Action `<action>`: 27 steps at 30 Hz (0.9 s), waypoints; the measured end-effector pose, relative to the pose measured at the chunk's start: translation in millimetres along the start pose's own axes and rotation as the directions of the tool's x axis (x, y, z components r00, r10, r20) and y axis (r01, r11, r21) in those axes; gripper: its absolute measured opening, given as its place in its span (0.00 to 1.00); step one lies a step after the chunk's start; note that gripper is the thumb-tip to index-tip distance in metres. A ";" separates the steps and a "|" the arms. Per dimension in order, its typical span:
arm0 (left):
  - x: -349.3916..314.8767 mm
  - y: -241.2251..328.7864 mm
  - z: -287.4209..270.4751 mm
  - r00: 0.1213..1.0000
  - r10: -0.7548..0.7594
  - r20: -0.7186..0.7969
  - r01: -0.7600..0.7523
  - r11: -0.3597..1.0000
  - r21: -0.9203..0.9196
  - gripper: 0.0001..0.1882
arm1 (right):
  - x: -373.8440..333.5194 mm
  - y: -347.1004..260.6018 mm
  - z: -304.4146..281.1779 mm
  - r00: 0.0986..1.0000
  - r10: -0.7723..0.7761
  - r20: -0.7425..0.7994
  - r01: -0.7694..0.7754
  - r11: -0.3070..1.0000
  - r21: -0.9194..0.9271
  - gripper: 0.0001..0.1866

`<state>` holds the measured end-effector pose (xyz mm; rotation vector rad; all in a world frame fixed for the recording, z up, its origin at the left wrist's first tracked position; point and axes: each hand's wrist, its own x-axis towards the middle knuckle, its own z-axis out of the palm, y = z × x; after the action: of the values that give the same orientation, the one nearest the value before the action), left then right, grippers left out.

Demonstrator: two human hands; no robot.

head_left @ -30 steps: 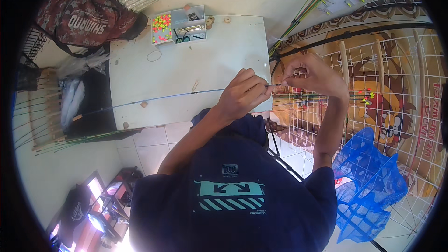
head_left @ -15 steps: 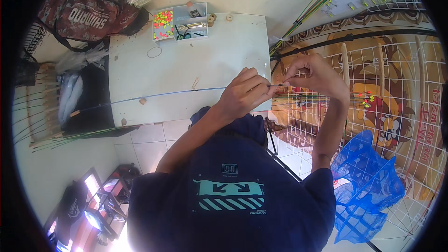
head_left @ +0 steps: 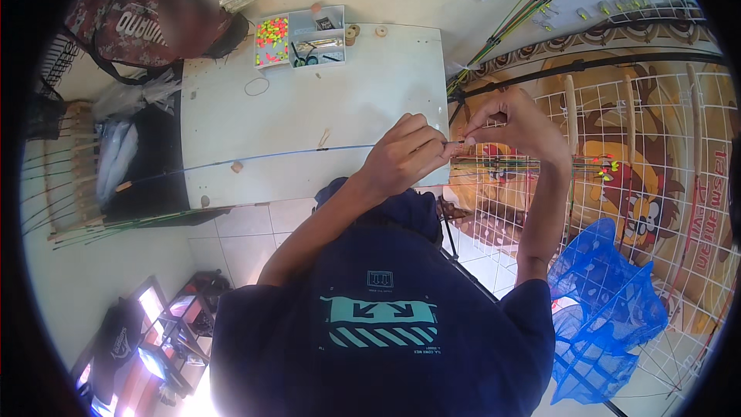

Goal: The recorder is assembling a fishing rod by connecting its sections and securing them with a rubber band.

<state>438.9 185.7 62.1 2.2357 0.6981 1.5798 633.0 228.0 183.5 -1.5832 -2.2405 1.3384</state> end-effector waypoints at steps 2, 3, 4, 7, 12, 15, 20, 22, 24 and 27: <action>-1.0 -0.2 1.0 1.000 -0.007 -0.009 0.007 1.000 -0.006 0.12 | 2.0 4.0 2.0 1.000 0.005 0.007 -0.005 0.999 0.034 0.07; -1.0 -0.7 0.5 1.000 0.011 -0.009 -0.011 1.000 -0.004 0.12 | 3.2 6.5 3.1 1.000 0.010 0.013 -0.011 0.998 0.068 0.07; -0.1 -0.9 0.1 1.000 0.011 -0.010 -0.011 1.000 -0.003 0.12 | 3.9 9.4 3.9 1.000 0.010 0.013 -0.011 0.998 0.067 0.07; 0.7 -1.2 -0.8 0.998 0.058 0.000 -0.058 0.998 0.020 0.12 | 6.0 13.7 4.2 1.000 -0.004 0.011 0.003 0.997 0.080 0.07; -1.0 -1.9 0.2 0.999 0.019 0.032 -0.020 1.000 0.015 0.11 | 7.5 8.9 3.5 0.996 0.028 0.084 -0.031 0.999 0.033 0.05; -0.5 -1.3 0.3 0.999 0.027 0.030 -0.028 0.999 0.035 0.11 | 6.8 1.5 4.1 0.996 -0.026 0.085 0.031 0.998 -0.061 0.05; 1.4 -6.4 -0.7 0.999 0.049 0.001 -0.049 0.997 0.060 0.12 | 3.7 12.0 13.4 0.996 -0.094 0.002 0.094 0.996 0.002 0.07; 0.7 -8.0 0.9 0.999 0.044 -0.014 -0.044 0.998 0.033 0.12 | -0.6 7.8 15.4 0.995 -0.096 -0.035 0.097 0.994 0.043 0.07; 1.7 -8.0 1.0 0.999 -0.035 -0.014 0.035 0.999 -0.002 0.13 | -8.1 -3.8 19.2 0.976 -0.057 -0.208 0.051 0.998 -0.035 0.07; 6.1 -6.4 -2.6 0.998 -0.047 -0.036 0.047 0.999 -0.002 0.13 | -14.4 -14.0 25.8 0.934 -0.161 -0.318 0.120 0.982 -0.145 0.10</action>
<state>436.8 194.3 64.5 2.1790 0.7535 1.6012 616.0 200.0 183.0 -1.5152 -2.2122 0.8412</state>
